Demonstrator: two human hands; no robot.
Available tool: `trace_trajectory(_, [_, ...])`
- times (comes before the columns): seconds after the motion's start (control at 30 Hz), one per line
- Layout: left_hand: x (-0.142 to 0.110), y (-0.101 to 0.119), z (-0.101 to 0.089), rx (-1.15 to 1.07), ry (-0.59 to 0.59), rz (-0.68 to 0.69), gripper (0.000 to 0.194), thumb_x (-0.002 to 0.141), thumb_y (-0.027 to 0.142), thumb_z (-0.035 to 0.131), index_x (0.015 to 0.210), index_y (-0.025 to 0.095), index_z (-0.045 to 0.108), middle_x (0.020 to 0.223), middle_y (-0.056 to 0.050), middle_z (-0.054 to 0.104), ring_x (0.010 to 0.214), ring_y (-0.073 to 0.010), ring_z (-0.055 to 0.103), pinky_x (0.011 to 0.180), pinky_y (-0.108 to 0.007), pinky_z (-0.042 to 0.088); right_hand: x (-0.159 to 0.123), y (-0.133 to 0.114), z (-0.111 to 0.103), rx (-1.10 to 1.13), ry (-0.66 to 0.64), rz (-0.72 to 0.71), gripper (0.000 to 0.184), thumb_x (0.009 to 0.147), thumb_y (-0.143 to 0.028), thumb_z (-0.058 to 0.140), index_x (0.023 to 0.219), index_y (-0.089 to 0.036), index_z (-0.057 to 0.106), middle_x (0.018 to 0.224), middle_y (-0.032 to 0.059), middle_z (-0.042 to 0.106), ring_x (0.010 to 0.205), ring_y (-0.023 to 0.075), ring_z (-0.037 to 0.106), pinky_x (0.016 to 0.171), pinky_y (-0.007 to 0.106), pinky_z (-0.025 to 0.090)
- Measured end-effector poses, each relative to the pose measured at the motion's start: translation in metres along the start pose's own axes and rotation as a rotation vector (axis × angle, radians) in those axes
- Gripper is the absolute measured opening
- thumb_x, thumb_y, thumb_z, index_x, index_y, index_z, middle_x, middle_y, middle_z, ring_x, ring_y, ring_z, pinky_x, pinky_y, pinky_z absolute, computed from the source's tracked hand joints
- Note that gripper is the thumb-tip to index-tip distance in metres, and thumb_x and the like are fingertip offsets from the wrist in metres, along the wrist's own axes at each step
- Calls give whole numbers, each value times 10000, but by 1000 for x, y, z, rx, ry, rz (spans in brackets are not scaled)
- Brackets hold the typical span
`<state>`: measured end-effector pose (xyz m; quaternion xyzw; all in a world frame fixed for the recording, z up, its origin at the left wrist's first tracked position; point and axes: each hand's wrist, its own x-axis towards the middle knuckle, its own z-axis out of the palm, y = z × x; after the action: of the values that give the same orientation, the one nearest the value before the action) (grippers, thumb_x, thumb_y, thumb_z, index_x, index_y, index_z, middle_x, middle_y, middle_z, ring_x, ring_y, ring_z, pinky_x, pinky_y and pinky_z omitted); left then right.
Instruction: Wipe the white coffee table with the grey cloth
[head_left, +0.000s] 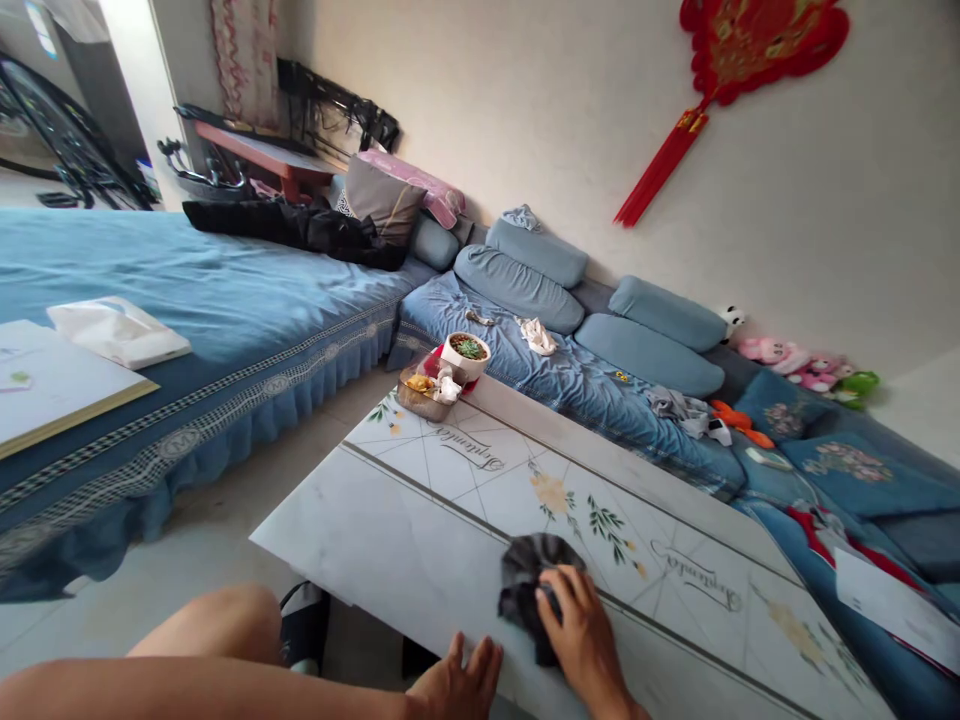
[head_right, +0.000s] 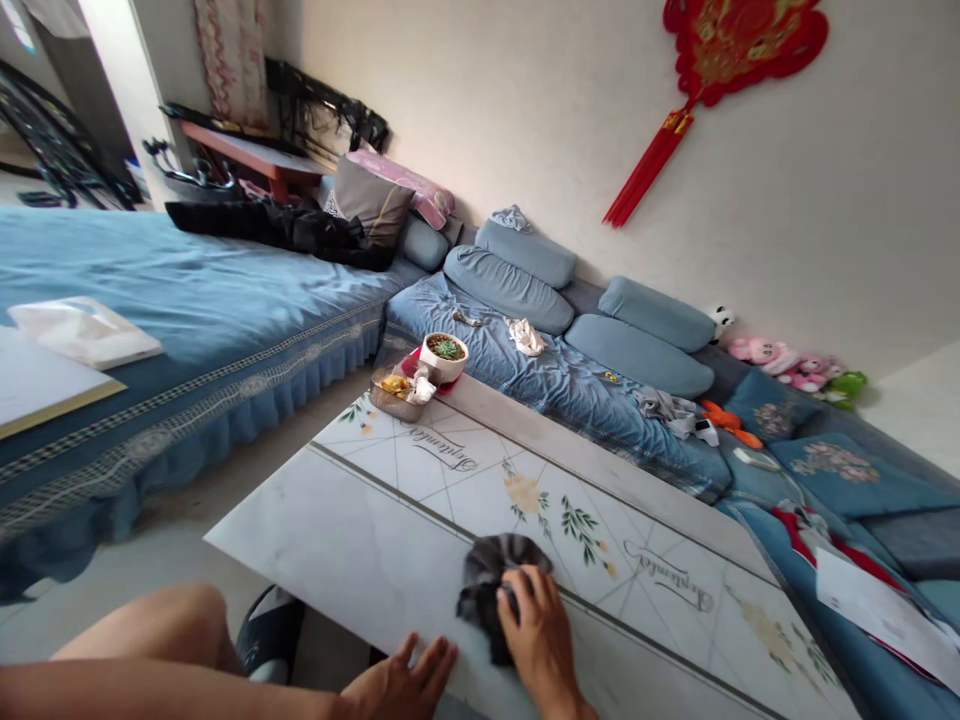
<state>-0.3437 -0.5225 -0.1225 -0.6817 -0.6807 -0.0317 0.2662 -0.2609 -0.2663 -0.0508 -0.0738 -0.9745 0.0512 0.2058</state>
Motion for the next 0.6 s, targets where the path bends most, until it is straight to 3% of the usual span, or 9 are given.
trace_trajectory(0.1, [-1,8,6,75,43,13,331,1073,270,648,1301,274,887,1360,-147,833,1066,-325,820,735,-447,617,36,40,-10,-223,-96,264,377,1150,-416,529,1418,-169,625,1285,178,732,1122,325,747,914,441,635])
trace_trajectory(0.17, [1,12,7,90,23,18,332,1063,299,652,1291,262,891,1365,-174,826,1060,-347,823,710,-461,620,84,40,-3,-361,-173,444,410,1154,-378,515,1438,-97,611,1283,235,722,1060,355,761,821,435,612])
trace_trajectory(0.27, [7,19,9,105,-13,-16,343,1037,290,686,1319,280,880,1280,-171,854,1043,-345,831,699,-454,616,156,3,20,-400,-174,459,354,1183,-370,464,1283,-111,683,1211,228,703,1018,351,745,777,401,552])
trace_trajectory(0.37, [9,26,14,103,-24,-49,354,1020,242,694,1317,287,882,1213,-159,871,1024,-324,838,706,-427,608,188,-63,44,-333,-178,290,329,1201,-408,468,1296,-181,687,1234,158,703,1057,287,726,833,355,530])
trace_trajectory(0.43, [7,29,19,101,-20,-33,350,1036,242,669,1309,279,886,1254,-155,864,1054,-311,832,716,-414,609,176,-105,51,-264,-203,137,301,1192,-444,506,1299,-231,690,1216,110,713,1047,253,720,843,330,523])
trace_trajectory(0.5, [3,29,22,90,-32,-11,371,1041,238,654,1331,300,876,1323,-145,847,1112,-317,819,732,-423,607,139,-128,50,-200,-240,4,233,1155,-445,584,1231,-261,705,1168,74,722,1030,235,718,836,312,518])
trace_trajectory(0.53, [0,29,23,81,-47,-4,389,1033,227,658,1347,321,868,1354,-140,837,1138,-329,812,732,-435,602,116,-128,45,-169,-247,-43,197,1137,-430,607,1172,-264,709,1131,64,725,1009,230,719,826,306,514])
trace_trajectory(0.6, [-5,27,21,61,-76,12,438,1011,193,669,1374,358,850,1418,-132,812,1167,-351,800,719,-449,587,72,-104,28,-123,-233,-63,214,1145,-398,564,1065,-252,700,1057,62,722,940,217,723,787,300,501])
